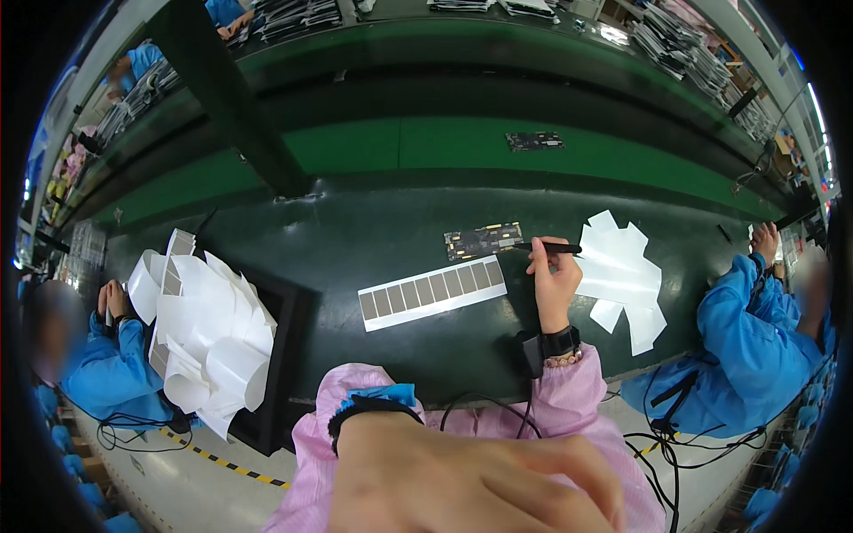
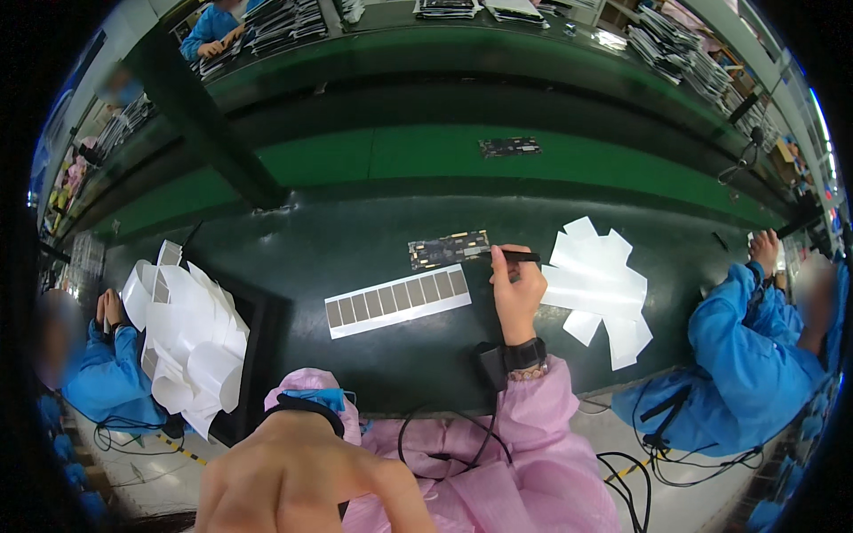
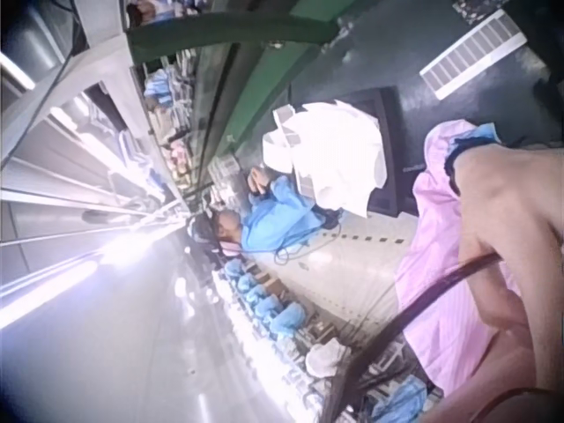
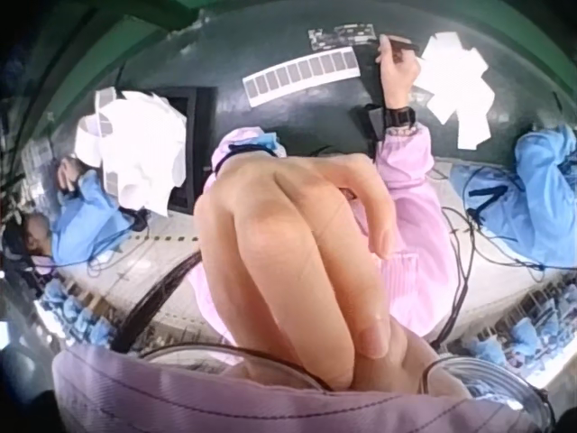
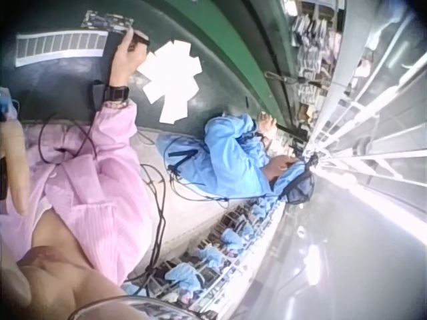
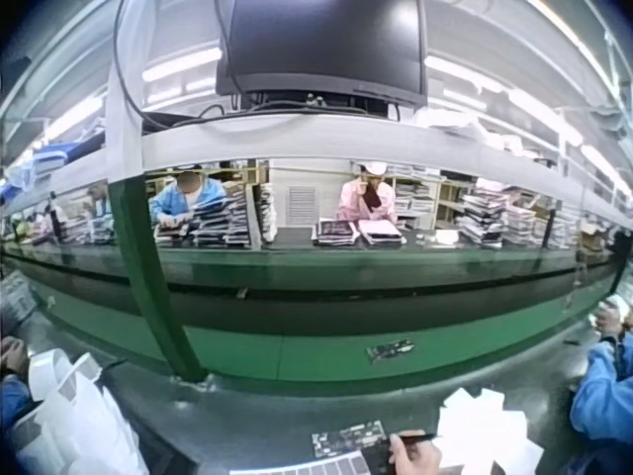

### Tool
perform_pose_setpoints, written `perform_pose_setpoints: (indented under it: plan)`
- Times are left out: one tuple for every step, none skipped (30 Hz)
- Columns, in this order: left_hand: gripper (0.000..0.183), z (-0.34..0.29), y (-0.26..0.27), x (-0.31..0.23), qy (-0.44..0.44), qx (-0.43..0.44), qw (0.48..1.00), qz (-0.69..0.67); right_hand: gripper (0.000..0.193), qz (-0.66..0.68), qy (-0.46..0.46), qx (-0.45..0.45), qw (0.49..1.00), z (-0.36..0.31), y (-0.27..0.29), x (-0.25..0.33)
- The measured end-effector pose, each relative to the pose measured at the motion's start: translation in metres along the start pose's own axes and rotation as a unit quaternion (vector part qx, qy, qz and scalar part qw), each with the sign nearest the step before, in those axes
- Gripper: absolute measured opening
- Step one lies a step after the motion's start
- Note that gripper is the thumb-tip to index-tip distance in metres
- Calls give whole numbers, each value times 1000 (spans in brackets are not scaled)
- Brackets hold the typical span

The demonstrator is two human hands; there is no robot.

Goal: The worker attaches small labels or components to printed circuit boards at an industrial assembly line.

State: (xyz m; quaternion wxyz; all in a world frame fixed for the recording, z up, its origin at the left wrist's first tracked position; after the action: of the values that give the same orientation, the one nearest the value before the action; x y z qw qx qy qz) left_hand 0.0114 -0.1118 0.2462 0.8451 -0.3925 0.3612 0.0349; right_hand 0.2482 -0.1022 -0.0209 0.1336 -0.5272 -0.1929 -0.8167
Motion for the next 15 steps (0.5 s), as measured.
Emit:
perform_pose_setpoints:
  plan:
    - [26,2,0,-2,18,2,1000,23,12,1,-4,6,1000,0,-2,2]
    - [26,8,4,6,17,-3,999,27,12,-2,-8,10,1000,-2,-4,2]
    - [25,15,11,13,-141,37,989,6,12,1,-10,15,1000,-2,-7,3]
    - [25,15,16,17,-290,79,953,-20,12,-1,2,8,1000,-1,-6,2]
    - [25,10,18,19,-287,77,955,-19,13,-3,15,1,1000,0,-6,2]
    - [26,2,21,19,-293,31,955,-25,13,12,11,-2,1000,0,-7,1]
    - [27,-8,21,15,-302,-14,953,-28,13,15,10,1,1000,-2,-8,3]
    - [29,-11,6,15,-307,-190,932,-22,13,6,7,1,1000,0,-7,-1]
    - [29,-6,6,23,-304,-191,933,-23,13,-3,4,0,1000,1,-6,-4]
    - [31,8,5,23,-392,-163,905,-27,13,2,1,0,1000,0,-6,-3]
    - [33,13,4,20,-477,-134,868,-30,13,4,0,1,1000,0,-6,-3]
    - [33,7,10,15,-477,-134,868,-28,14,5,-1,-1,1000,0,-6,-3]
    - [30,0,14,10,-407,-57,912,15,14,8,-2,-2,1000,0,-7,-2]
    - [27,-5,23,9,-329,20,943,54,13,13,-9,-5,1000,-1,-7,-4]
    - [27,-8,39,5,-326,22,943,57,13,16,-12,-6,1000,0,-4,-5]
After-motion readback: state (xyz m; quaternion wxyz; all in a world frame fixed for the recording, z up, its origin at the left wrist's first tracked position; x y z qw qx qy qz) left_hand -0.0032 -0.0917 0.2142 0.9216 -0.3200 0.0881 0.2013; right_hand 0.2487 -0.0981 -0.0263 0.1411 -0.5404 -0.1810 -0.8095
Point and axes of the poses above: each hand's wrist, its own z-axis towards the middle knuckle, its own y-axis out of the back of the hand, x = y × z, the point moved 3 cm from there along z, towards the middle knuckle, and after that the axes turned 6 degrees about -x, right-handed, at the moved point
